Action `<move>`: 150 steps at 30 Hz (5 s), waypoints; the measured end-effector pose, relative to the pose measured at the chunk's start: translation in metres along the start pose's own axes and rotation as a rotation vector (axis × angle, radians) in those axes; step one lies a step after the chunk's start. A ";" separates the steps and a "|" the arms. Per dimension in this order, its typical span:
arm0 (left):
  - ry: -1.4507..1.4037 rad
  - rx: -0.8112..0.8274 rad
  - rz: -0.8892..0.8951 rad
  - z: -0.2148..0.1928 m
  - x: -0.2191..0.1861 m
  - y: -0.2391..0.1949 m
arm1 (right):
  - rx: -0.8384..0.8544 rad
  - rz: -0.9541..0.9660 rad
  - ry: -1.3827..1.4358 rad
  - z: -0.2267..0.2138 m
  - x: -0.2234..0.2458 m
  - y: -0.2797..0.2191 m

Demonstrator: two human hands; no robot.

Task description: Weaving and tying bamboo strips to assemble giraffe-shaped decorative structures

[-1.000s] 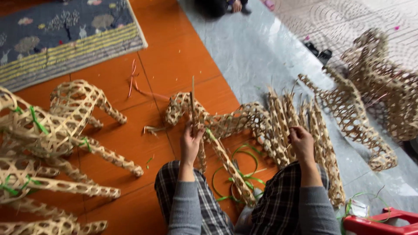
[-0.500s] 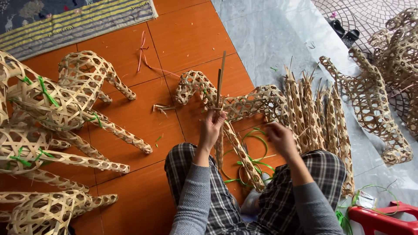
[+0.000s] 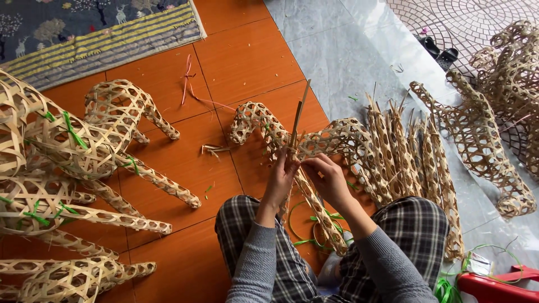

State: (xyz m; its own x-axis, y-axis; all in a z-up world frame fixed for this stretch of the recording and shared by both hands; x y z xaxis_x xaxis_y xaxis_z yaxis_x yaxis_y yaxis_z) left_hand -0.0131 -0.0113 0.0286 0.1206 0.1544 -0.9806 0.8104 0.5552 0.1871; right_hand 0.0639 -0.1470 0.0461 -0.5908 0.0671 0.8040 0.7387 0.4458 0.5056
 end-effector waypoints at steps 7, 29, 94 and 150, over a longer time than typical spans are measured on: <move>-0.129 0.084 -0.130 -0.003 -0.014 -0.009 | -0.121 -0.100 -0.059 0.014 0.012 0.009; -0.082 -0.572 0.242 -0.069 -0.006 0.008 | 0.767 0.600 -0.793 0.033 -0.128 -0.127; 0.267 -0.313 0.198 -0.075 0.033 0.015 | 0.222 0.913 -1.103 0.044 -0.385 -0.248; -0.130 0.129 -0.019 -0.018 0.015 0.018 | 0.146 0.415 -0.083 0.004 -0.024 -0.037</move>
State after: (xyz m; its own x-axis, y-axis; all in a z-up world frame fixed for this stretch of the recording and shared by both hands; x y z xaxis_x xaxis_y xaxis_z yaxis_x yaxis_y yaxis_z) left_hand -0.0067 0.0160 0.0180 0.1713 0.0332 -0.9847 0.8790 0.4463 0.1680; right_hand 0.0492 -0.1621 0.0067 -0.2825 0.3362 0.8984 0.8686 0.4872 0.0908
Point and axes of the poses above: each hand's wrist, its own y-axis towards the middle knuckle, its own z-axis out of the palm, x = y × z, the point moved 1 cm from there along y, towards the middle knuckle, and after that the axes turned 12 degrees about -x, right-handed, at the moved point
